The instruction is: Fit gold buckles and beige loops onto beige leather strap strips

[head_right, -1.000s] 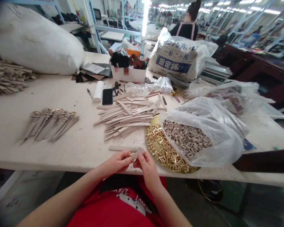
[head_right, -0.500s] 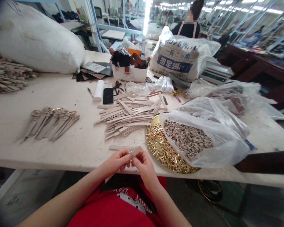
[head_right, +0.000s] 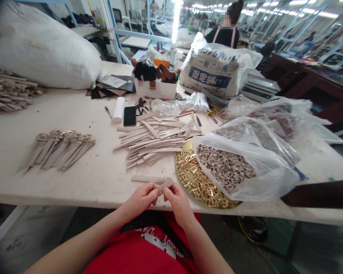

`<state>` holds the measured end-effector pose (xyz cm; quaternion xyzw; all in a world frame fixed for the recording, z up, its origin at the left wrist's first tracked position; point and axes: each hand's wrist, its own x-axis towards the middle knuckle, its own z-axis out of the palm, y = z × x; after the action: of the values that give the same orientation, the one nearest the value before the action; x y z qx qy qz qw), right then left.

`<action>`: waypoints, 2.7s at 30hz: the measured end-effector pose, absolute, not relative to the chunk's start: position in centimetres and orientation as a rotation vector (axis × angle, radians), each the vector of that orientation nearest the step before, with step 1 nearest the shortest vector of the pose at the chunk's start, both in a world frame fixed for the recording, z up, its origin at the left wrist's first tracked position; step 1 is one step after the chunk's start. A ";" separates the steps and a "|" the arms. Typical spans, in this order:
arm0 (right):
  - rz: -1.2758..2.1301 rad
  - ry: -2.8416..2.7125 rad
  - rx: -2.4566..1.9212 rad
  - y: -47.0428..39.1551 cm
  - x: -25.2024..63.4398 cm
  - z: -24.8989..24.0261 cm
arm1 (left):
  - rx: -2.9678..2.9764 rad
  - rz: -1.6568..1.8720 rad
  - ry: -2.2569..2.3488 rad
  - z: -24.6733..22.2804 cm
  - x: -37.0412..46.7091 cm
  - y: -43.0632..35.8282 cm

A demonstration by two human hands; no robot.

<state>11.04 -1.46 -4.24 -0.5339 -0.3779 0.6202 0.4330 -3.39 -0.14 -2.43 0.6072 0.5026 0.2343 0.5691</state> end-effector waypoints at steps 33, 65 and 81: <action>1.255 -1.481 -1.390 -1.6 13.1 -3.0 | 1.255 0.499 1.033 -4.3 -2.4 1.1; 0.049 -1.813 -2.474 5.5 28.4 -4.1 | 1.120 0.399 1.056 -3.7 -2.6 1.0; 1.151 -1.477 -1.543 1.0 17.2 -0.8 | 1.308 0.548 1.038 -1.0 -0.9 1.6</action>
<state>17.21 1.00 -0.85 -0.5957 -0.5703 0.4444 0.3498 -0.92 1.58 -1.00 0.5731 0.4549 0.2399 0.6380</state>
